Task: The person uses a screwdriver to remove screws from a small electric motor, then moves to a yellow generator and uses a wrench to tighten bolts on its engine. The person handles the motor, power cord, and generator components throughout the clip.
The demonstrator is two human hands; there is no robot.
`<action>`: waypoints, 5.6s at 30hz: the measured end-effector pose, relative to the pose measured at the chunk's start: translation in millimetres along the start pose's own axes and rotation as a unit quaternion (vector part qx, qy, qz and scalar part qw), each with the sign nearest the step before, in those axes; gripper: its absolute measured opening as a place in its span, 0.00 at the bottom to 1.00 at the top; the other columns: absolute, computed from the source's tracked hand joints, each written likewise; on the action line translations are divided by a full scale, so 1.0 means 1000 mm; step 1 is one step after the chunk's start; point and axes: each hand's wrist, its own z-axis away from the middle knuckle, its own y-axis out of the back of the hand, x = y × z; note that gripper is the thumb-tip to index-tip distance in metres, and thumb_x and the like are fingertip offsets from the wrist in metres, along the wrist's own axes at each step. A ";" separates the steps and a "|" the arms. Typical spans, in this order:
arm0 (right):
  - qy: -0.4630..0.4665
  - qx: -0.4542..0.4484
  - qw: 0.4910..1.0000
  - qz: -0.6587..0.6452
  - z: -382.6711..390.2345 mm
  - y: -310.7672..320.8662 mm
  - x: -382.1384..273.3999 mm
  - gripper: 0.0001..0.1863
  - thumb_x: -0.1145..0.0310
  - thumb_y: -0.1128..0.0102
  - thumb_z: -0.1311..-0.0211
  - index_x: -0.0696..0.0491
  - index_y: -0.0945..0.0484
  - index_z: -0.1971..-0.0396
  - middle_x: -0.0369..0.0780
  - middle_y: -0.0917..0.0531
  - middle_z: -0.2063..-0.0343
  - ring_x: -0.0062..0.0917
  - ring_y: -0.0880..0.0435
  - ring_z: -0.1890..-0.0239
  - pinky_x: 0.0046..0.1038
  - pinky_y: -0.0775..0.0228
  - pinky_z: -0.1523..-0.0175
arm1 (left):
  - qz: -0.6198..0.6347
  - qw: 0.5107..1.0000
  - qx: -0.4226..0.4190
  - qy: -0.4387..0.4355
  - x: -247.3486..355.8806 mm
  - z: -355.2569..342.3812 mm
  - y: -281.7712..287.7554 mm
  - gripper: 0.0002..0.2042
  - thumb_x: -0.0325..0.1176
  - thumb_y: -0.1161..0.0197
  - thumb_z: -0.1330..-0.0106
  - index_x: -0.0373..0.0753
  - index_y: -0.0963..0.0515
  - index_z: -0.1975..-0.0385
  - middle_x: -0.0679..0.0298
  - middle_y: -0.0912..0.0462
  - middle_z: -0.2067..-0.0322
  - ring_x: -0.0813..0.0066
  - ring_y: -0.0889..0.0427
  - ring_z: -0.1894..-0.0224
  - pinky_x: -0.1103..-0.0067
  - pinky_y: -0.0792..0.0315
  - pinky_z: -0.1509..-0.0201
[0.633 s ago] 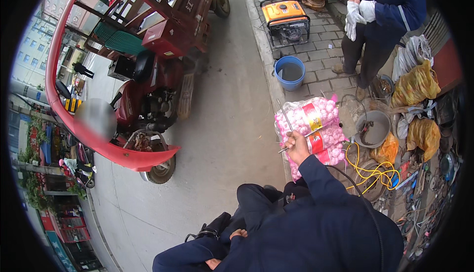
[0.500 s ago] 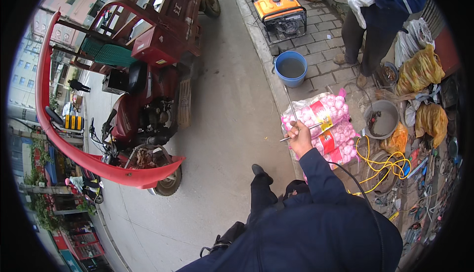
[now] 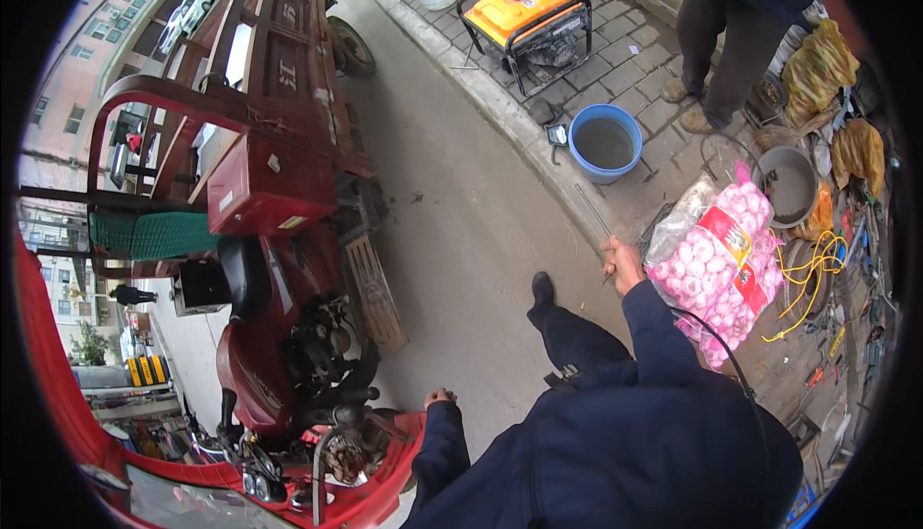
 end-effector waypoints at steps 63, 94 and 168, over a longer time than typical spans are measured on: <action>0.306 -0.219 0.787 0.489 -0.702 -0.258 0.139 0.17 0.57 0.35 0.32 0.58 0.14 0.62 0.48 0.13 0.69 0.43 0.14 0.66 0.37 0.22 0.59 | -0.264 0.284 -0.593 -0.706 0.545 -0.409 -1.112 0.15 0.34 0.26 0.40 0.39 0.22 0.57 0.55 0.22 0.63 0.50 0.17 0.61 0.62 0.21 0.59; 0.234 0.282 0.694 0.620 -0.715 -0.300 -0.054 0.53 0.50 0.21 0.54 0.60 0.36 0.31 0.55 0.26 0.42 0.50 0.29 0.36 0.46 0.38 0.32 | -0.302 0.221 -0.627 -0.684 0.545 -0.348 -1.090 0.16 0.26 0.27 0.41 0.35 0.22 0.54 0.54 0.18 0.63 0.58 0.17 0.70 0.66 0.22 0.64; 0.414 0.341 0.772 0.342 -0.741 -0.534 -0.209 0.15 0.70 0.45 0.29 0.64 0.22 0.50 0.51 0.16 0.75 0.42 0.12 0.70 0.37 0.22 0.62 | -0.008 0.501 -0.865 0.002 0.665 -0.371 -1.151 0.22 0.34 0.28 0.32 0.41 0.26 0.41 0.63 0.17 0.45 0.69 0.17 0.43 0.70 0.18 0.39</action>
